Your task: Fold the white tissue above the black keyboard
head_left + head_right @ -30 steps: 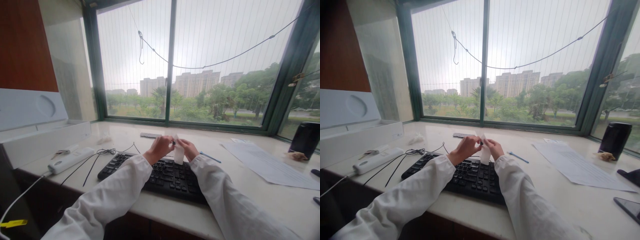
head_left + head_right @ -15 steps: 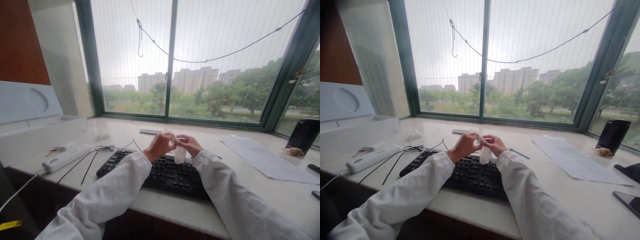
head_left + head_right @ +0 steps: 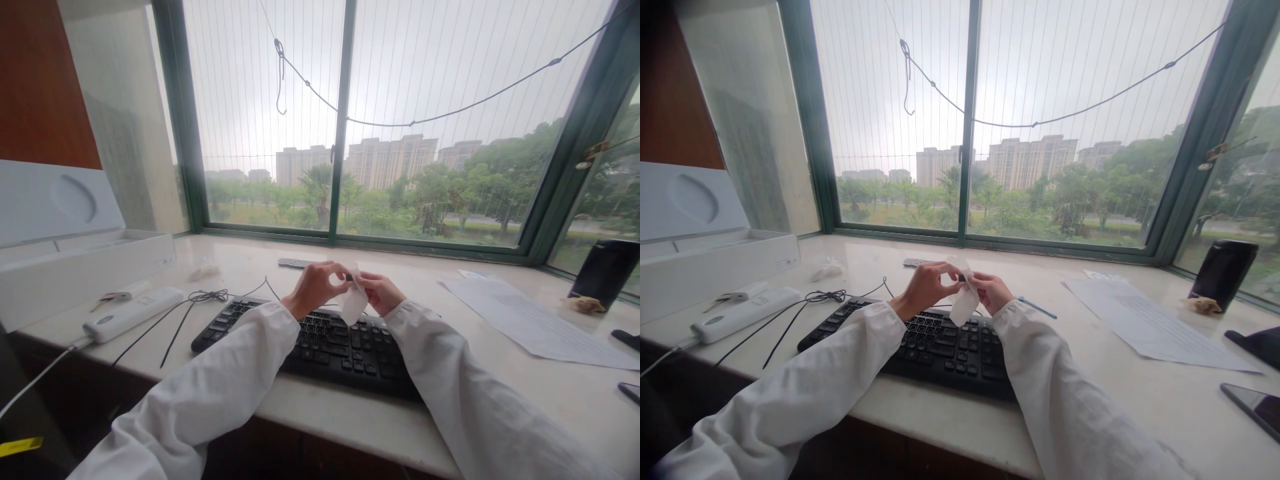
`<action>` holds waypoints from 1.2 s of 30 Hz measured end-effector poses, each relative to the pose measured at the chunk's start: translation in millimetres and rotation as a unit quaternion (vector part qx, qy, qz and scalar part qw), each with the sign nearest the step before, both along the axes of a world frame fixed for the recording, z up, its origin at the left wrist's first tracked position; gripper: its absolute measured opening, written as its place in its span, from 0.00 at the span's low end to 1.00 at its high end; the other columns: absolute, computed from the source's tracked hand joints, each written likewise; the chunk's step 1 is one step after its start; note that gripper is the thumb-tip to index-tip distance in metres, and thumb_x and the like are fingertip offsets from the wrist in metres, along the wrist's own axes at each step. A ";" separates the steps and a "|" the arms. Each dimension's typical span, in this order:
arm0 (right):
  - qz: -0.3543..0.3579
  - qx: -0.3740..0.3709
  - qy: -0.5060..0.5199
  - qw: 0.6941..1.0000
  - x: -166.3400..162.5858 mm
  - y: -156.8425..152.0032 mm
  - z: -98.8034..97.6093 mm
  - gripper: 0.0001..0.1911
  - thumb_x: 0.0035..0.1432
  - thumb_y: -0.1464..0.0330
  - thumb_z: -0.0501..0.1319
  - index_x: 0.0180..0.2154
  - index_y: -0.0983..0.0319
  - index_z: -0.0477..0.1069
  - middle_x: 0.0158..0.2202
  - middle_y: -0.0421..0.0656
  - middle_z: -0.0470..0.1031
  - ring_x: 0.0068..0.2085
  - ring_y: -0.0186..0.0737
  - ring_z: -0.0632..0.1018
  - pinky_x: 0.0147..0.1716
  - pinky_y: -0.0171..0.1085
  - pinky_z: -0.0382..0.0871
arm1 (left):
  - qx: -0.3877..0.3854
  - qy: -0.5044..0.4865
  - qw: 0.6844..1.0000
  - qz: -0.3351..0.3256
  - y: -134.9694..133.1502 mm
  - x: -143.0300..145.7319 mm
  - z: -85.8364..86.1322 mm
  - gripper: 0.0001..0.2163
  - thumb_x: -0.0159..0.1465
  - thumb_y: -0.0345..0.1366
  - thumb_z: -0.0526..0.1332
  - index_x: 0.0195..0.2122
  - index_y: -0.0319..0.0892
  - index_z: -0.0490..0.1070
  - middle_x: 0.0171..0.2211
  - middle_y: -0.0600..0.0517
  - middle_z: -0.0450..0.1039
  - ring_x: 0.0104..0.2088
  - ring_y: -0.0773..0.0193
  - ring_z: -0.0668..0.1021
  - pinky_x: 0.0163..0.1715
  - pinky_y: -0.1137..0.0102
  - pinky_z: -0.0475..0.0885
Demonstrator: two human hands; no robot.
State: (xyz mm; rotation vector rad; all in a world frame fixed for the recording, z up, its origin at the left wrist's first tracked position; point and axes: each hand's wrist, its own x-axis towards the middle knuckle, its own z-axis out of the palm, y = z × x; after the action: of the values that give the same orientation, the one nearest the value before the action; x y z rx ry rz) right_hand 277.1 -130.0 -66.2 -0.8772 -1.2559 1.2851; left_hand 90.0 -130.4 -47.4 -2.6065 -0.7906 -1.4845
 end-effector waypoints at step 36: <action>-0.054 0.027 -0.010 0.998 -7.1 -5.3 -2.7 0.25 0.36 0.54 0.74 0.34 0.64 0.80 0.30 0.45 0.80 0.29 0.38 0.76 0.31 0.36 0.66 | -0.001 -0.021 1.000 -0.004 -1.9 -0.1 -0.5 0.06 0.59 0.31 0.65 0.38 0.42 0.73 0.36 0.53 0.79 0.34 0.67 0.79 0.37 0.72 0.73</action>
State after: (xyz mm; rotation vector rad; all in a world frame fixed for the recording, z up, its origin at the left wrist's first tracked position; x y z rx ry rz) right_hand 270.0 -135.3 -68.9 -0.9090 -1.2377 1.1542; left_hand 89.9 -132.2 -47.9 -2.5915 -0.7872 -1.5453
